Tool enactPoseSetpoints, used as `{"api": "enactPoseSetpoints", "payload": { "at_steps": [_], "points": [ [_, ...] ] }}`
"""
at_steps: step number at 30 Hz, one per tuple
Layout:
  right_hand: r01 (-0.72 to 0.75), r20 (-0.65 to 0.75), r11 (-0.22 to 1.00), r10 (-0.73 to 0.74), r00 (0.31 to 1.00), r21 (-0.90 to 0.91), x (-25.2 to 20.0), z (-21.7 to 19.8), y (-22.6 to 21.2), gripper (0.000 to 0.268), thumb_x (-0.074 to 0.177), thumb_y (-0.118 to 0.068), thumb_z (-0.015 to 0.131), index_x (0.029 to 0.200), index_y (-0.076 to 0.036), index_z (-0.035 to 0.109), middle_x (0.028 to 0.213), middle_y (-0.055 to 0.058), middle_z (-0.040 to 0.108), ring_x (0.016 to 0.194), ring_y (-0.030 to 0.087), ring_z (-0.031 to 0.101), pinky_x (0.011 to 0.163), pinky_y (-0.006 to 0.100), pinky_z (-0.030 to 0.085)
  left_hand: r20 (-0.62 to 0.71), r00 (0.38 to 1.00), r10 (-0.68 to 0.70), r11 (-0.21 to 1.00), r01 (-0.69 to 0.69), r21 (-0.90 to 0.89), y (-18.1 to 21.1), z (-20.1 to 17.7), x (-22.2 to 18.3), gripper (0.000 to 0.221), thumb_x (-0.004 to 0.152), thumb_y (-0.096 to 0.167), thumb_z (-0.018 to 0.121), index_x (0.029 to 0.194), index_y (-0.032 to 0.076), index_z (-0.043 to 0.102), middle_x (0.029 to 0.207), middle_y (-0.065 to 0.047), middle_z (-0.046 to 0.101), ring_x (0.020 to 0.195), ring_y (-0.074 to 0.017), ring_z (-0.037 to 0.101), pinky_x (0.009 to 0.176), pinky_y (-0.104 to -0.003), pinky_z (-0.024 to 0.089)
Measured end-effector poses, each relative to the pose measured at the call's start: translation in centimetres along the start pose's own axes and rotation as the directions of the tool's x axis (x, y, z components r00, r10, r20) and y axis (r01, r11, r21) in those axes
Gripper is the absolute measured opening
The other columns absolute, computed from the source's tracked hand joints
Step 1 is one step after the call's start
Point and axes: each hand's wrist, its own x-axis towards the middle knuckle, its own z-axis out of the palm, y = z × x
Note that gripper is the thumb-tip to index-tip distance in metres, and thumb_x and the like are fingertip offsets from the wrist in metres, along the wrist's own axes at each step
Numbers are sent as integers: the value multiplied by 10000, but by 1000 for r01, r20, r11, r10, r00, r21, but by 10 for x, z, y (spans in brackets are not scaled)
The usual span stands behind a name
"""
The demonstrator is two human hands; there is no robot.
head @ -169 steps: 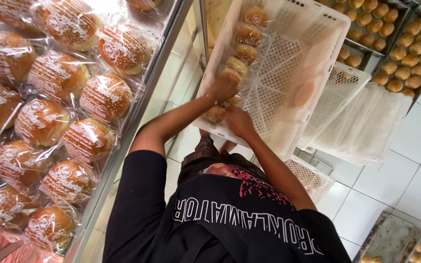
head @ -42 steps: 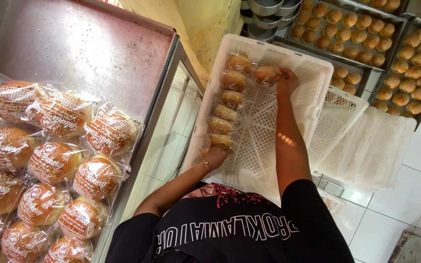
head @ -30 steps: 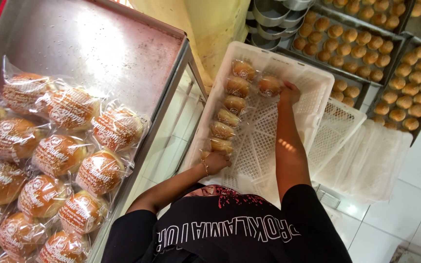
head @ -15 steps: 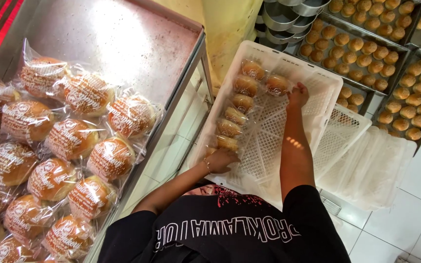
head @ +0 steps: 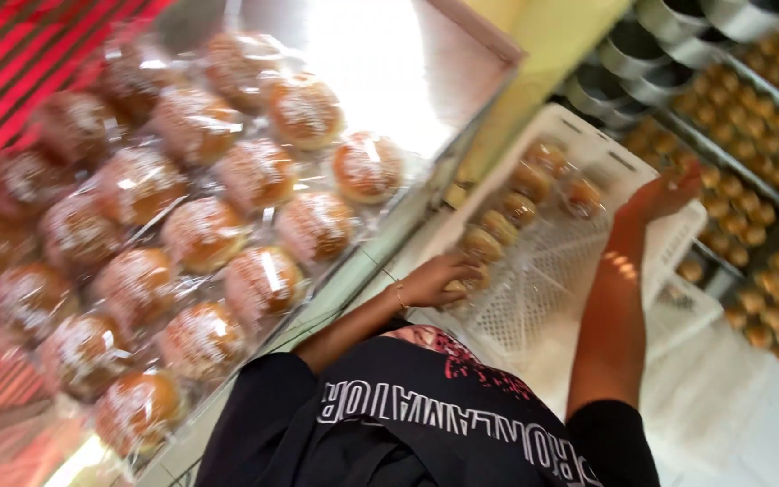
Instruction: The person organizes packaged buns by taking them one at a time from a metal tray and placing them into a white plastic bin.
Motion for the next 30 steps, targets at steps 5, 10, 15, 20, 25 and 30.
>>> {"api": "enactPoseSetpoints", "payload": {
  "at_steps": [5, 10, 15, 20, 25, 30],
  "points": [
    [152, 137, 414, -589, 797, 898, -86, -88, -266, 182, 967, 0, 568, 1148, -1, 591, 1110, 101, 571, 1018, 234, 499, 962, 375, 410, -219, 973, 78, 986, -107, -126, 42, -45, -4, 352, 930, 232, 713, 1255, 108, 659, 1361, -78, 616, 1253, -248, 617, 1045, -394, 528],
    [87, 608, 627, -775, 171, 774, -186, -104, -369, 282, 1061, -117, 530, 1307, 0, 604, 1264, 207, 656, 1249, 329, 584, 1140, 484, 418, -399, 914, -78, 912, -97, -400, 45, -52, -8, 404, 901, 269, 780, 1281, 173, 681, 1297, -46, 673, 1167, -194, 658, 1019, -363, 525],
    [551, 884, 715, -457, -97, 430, -257, -53, -394, 711, 1084, -645, 435, 1496, -74, 534, 1245, 196, 703, 1228, 445, 608, 1042, 615, 413, -467, 848, -252, 545, -274, -792, 54, -73, -14, 793, 954, 118, 722, 1615, 172, 287, 1365, -204, 613, 1135, -274, 667, 910, -305, 516],
    [34, 930, 935, -347, -125, 353, -261, 10, -380, 672, 994, -407, 741, 1470, -9, 484, 1066, 221, 678, 920, 247, 643, 719, 417, 565, -375, 856, -355, 354, -249, -902, 90, -100, -14, 855, 1053, 456, 463, 1687, 149, -21, 1509, -237, 471, 1246, -304, 584, 1024, -371, 461],
    [-183, 932, 929, -345, -110, 322, -259, -72, -422, 191, 949, -224, 729, 965, -37, 697, 682, -6, 544, 613, 55, 538, 521, 179, 467, -400, 837, -372, 194, -351, -916, 69, -81, -15, 725, 1090, 467, 418, 1674, 169, 109, 1529, -210, 472, 1282, -299, 591, 1029, -333, 480],
    [-330, 915, 860, -403, 27, 388, -255, -125, -418, 145, 984, -255, 771, 1013, -122, 721, 802, -30, 587, 795, 48, 582, 611, 160, 516, -419, 811, -408, 108, -413, -904, 72, -73, -8, 658, 1089, 617, 293, 1651, 276, 283, 1603, -159, 422, 1365, -336, 521, 1102, -403, 411]
  ]
}}
